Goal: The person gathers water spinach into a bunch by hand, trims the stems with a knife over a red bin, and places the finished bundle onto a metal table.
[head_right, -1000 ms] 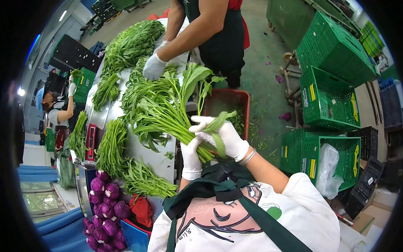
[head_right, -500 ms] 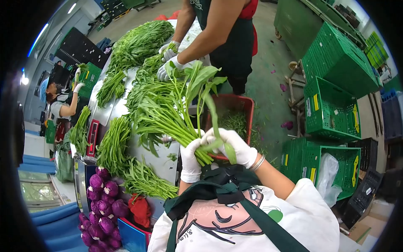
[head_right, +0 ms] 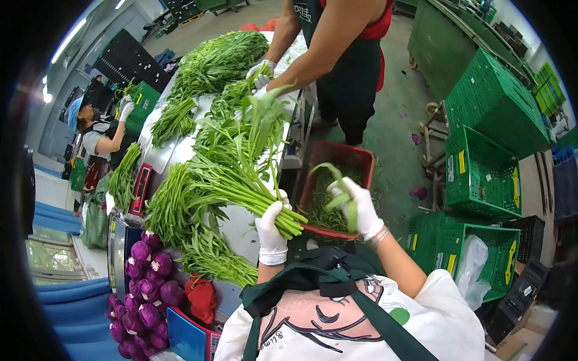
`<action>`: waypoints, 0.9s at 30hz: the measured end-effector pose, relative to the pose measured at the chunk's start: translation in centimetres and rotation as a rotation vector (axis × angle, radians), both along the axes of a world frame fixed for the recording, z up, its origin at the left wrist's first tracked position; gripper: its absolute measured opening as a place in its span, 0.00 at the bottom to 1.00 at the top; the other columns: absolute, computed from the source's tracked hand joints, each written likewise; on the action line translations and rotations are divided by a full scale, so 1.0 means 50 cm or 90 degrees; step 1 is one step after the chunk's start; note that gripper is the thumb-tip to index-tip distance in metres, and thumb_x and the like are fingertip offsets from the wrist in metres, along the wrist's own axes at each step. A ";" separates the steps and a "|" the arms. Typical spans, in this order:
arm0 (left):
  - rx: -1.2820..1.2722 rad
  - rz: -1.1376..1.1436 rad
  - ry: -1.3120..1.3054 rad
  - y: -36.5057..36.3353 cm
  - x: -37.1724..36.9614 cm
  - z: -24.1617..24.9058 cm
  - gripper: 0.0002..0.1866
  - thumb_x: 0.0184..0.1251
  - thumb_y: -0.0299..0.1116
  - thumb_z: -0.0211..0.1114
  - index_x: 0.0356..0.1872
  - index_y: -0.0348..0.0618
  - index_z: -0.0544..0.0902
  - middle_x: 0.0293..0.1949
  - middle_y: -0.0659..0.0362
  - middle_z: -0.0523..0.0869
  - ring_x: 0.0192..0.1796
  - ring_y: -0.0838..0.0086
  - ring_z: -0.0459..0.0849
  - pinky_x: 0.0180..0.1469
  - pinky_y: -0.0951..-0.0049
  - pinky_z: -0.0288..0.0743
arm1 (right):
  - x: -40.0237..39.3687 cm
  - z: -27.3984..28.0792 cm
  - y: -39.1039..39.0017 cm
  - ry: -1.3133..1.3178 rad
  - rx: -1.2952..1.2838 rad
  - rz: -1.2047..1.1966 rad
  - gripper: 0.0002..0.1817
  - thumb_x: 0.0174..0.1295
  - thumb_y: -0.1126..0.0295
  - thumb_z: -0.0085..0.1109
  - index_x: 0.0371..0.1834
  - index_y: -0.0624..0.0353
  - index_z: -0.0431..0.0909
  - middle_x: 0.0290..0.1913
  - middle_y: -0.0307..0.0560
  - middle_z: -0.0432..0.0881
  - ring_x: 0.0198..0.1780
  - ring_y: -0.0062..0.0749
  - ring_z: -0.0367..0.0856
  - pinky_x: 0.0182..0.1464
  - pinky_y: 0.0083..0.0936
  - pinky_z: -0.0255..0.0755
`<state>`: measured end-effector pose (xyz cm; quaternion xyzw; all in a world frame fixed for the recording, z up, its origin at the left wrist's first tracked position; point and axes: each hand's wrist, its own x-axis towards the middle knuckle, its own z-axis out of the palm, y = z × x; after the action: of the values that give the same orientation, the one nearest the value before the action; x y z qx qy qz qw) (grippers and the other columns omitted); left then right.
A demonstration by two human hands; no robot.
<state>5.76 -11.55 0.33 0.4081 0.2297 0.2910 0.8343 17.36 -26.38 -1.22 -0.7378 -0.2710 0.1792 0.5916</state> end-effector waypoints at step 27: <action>-0.117 -0.042 -0.009 -0.032 -0.014 -0.007 0.11 0.58 0.28 0.56 0.40 0.34 0.76 0.35 0.56 0.80 0.37 0.74 0.78 0.41 0.76 0.72 | -0.028 0.100 0.076 -0.652 0.096 0.151 0.11 0.39 0.71 0.63 0.29 0.51 0.79 0.26 0.36 0.75 0.26 0.32 0.75 0.28 0.25 0.69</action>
<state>5.07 -13.14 -0.02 0.3352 0.2359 0.2438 0.8790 15.98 -22.58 3.80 -0.6506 -0.6190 -0.1580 0.4106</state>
